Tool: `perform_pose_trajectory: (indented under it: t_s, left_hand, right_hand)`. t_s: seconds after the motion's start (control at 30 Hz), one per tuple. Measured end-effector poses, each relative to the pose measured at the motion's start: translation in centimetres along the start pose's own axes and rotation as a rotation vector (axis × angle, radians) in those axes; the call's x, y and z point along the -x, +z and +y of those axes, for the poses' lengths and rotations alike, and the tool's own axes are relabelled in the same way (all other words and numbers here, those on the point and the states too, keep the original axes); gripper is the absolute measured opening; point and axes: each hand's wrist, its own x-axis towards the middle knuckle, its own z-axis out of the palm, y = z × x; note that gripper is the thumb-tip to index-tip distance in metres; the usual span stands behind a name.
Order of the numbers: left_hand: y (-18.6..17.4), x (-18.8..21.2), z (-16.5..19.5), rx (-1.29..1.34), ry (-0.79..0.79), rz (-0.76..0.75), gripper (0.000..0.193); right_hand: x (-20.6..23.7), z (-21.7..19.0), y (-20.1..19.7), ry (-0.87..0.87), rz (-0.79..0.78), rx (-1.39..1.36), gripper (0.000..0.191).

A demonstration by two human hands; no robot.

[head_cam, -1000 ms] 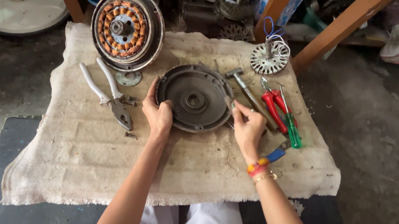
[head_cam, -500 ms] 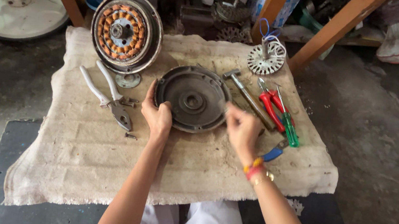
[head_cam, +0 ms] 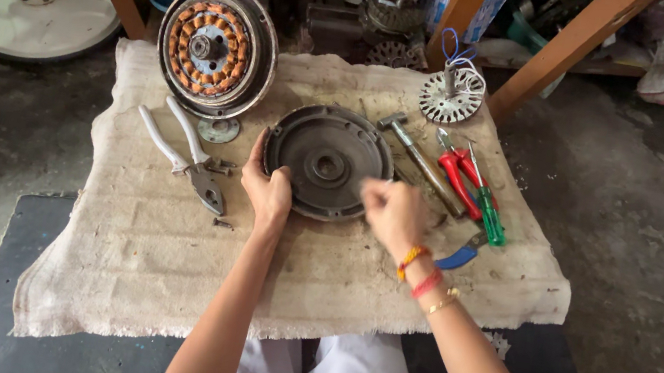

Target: The person disassembles a ceiling fan motor at a workbench. They unscrew screws from the round metal fan housing by hand, hold the housing steady, tap and pry around its edge, and use screwdrivers and pliers from the bench to loosen fasteners, with the fan stator and blade holder resting nearby on the cloth.

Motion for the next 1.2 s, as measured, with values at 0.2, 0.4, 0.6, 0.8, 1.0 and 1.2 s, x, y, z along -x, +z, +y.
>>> perform_pose_trajectory:
  t_s: [0.2, 0.4, 0.6, 0.8, 1.0, 1.2]
  left_hand:
    - [0.2, 0.3, 0.5, -0.015, -0.012, 0.032, 0.070]
    - [0.4, 0.3, 0.7, 0.002, -0.029, 0.044, 0.071]
    - [0.2, 0.2, 0.4, -0.080, -0.049, 0.053, 0.071]
    - [0.2, 0.1, -0.1, -0.059, -0.036, 0.036, 0.072]
    - [0.1, 0.1, -0.1, -0.095, -0.010, 0.026, 0.072]
    - [0.1, 0.1, -0.3, -0.035, -0.019, 0.039, 0.073]
  right_hand:
    - [-0.4, -1.5, -0.5, -0.252, 0.160, 0.080, 0.013]
    - [0.3, -1.3, -1.2, -0.216, 0.104, -0.051, 0.019]
    - [0.7, -1.9, -1.2, 0.017, 0.126, 0.192, 0.018]
    - [1.4, -1.7, -1.5, -0.075, 0.232, -0.033, 0.015]
    - [1.8, -0.5, -1.0, -0.328, 0.223, -0.243, 0.019]
    - [1.9, -0.2, -1.1, -0.275, 0.133, -0.311, 0.023]
